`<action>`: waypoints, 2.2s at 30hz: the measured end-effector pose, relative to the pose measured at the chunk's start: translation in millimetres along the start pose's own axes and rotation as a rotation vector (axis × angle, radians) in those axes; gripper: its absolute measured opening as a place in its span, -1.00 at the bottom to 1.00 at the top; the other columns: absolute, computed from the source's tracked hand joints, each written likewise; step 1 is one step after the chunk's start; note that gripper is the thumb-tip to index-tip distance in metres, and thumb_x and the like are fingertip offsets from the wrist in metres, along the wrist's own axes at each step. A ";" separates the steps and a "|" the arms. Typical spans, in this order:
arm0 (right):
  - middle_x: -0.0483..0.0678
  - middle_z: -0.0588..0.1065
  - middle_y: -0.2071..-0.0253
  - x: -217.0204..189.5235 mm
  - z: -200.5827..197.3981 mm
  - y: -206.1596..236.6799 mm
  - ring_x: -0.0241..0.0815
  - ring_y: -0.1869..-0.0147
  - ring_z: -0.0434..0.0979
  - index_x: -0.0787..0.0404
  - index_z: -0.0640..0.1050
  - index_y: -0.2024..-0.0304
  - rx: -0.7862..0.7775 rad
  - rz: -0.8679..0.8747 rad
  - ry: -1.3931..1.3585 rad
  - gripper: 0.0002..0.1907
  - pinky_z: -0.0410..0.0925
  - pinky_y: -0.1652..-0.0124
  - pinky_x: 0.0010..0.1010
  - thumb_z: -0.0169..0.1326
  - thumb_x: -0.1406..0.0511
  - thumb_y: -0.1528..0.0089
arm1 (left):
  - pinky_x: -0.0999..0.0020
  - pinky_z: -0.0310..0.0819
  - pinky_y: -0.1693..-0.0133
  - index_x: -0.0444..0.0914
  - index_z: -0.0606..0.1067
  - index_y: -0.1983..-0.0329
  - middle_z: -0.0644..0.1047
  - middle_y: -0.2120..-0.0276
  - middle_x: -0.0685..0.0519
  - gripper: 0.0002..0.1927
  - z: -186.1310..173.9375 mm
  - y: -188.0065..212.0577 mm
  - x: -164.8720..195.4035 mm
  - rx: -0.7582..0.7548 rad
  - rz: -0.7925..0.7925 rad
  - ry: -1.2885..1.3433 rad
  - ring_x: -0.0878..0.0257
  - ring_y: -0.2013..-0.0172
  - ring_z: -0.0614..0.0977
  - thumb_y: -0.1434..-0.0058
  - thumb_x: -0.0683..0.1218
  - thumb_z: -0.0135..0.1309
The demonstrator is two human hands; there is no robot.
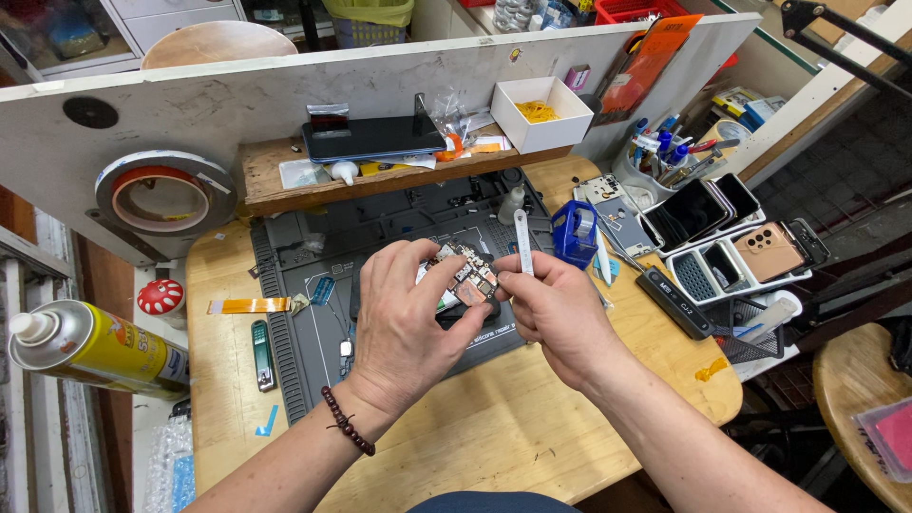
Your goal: The person uses tweezers and a plastic spudger to remove small components and adhesive from the internal frame of a disassembled smartphone. They carefully lift and place parts on the work mat while holding the phone chassis steady.
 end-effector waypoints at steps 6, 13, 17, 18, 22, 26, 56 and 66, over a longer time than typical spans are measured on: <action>-0.07 0.47 0.39 0.0 -1.6 -0.8 -0.47 0.62 0.18 0.36 0.51 0.03 -0.001 -0.002 -0.002 -0.76 0.03 0.63 -0.57 0.05 0.39 -0.26 | 0.06 0.33 -0.11 -0.26 0.58 0.11 0.51 0.09 -0.06 -0.52 4.5 4.8 -3.3 0.002 -0.106 0.065 0.00 -0.05 0.49 0.07 0.01 0.43; -0.09 0.46 0.40 0.1 -0.5 1.4 -0.47 0.62 0.17 0.36 0.52 0.03 -0.002 0.029 -0.008 -0.76 0.02 0.62 -0.57 0.05 0.40 -0.26 | 0.09 0.35 -0.06 -0.27 0.57 0.14 0.53 0.10 -0.05 -0.52 4.8 8.4 -3.1 -0.001 -0.197 0.097 0.02 -0.03 0.50 0.09 0.02 0.43; -0.09 0.45 0.41 -3.6 1.2 1.2 -0.47 0.62 0.16 0.36 0.52 0.04 -0.008 0.038 0.021 -0.77 0.03 0.62 -0.57 0.04 0.39 -0.26 | 0.09 0.34 -0.10 -0.30 0.48 0.01 0.54 0.08 -0.06 -0.36 -0.2 6.2 0.4 0.011 -0.240 0.129 0.00 -0.05 0.51 0.13 0.02 0.45; -0.09 0.45 0.41 -5.5 1.8 -0.1 -0.47 0.62 0.16 0.36 0.52 0.05 -0.013 0.035 0.033 -0.77 0.03 0.62 -0.56 0.04 0.38 -0.26 | 0.08 0.34 -0.11 -0.31 0.45 -0.04 0.53 0.07 -0.07 -0.30 -1.6 5.5 0.7 0.013 -0.260 0.145 -0.01 -0.05 0.51 0.15 0.02 0.45; -0.09 0.46 0.42 -14.9 1.0 -8.1 -0.47 0.64 0.14 0.35 0.52 0.06 -0.045 0.027 0.053 -0.78 0.02 0.63 -0.56 0.04 0.39 -0.26 | 0.08 0.33 -0.11 -0.31 0.34 -0.21 0.51 0.04 -0.12 -0.15 -4.8 3.4 3.9 0.013 -0.291 0.131 -0.03 -0.06 0.50 0.14 0.00 0.45; -0.10 0.46 0.42 -15.4 2.0 -16.9 -0.47 0.64 0.15 0.36 0.53 0.07 -0.123 0.027 0.062 -0.79 0.01 0.62 -0.55 0.04 0.39 -0.25 | 0.08 0.34 -0.12 -0.32 0.35 -0.21 0.53 0.03 -0.11 -0.18 -4.8 6.8 4.9 0.064 -0.352 0.109 -0.03 -0.05 0.50 0.12 -0.04 0.43; -0.20 0.40 0.50 -31.7 15.9 -24.4 -0.50 0.63 0.09 0.26 0.54 0.23 -0.235 -0.008 0.038 -0.83 -0.03 0.62 -0.56 0.08 0.26 -0.31 | -0.06 0.43 -0.07 -0.22 0.51 0.01 0.58 0.04 -0.17 -0.56 24.8 11.5 -2.1 0.029 -1.397 2.129 0.02 0.06 0.59 -0.28 0.19 0.00; -0.18 0.42 0.43 -26.2 9.7 -34.8 -0.49 0.61 0.13 0.25 0.51 0.25 -0.244 -0.020 0.009 -0.81 -0.01 0.61 -0.57 0.06 0.24 -0.34 | 0.01 0.51 0.01 -0.21 0.54 0.04 0.58 0.14 -0.05 -0.61 34.0 22.3 -11.8 0.020 -1.405 2.023 0.11 0.15 0.60 -0.33 0.16 -0.01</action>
Point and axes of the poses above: each hand's wrist, its own y-axis away from the middle knuckle, its own z-axis out of the palm, x = y × z, the point moved 4 cm from there along -y, towards the middle knuckle
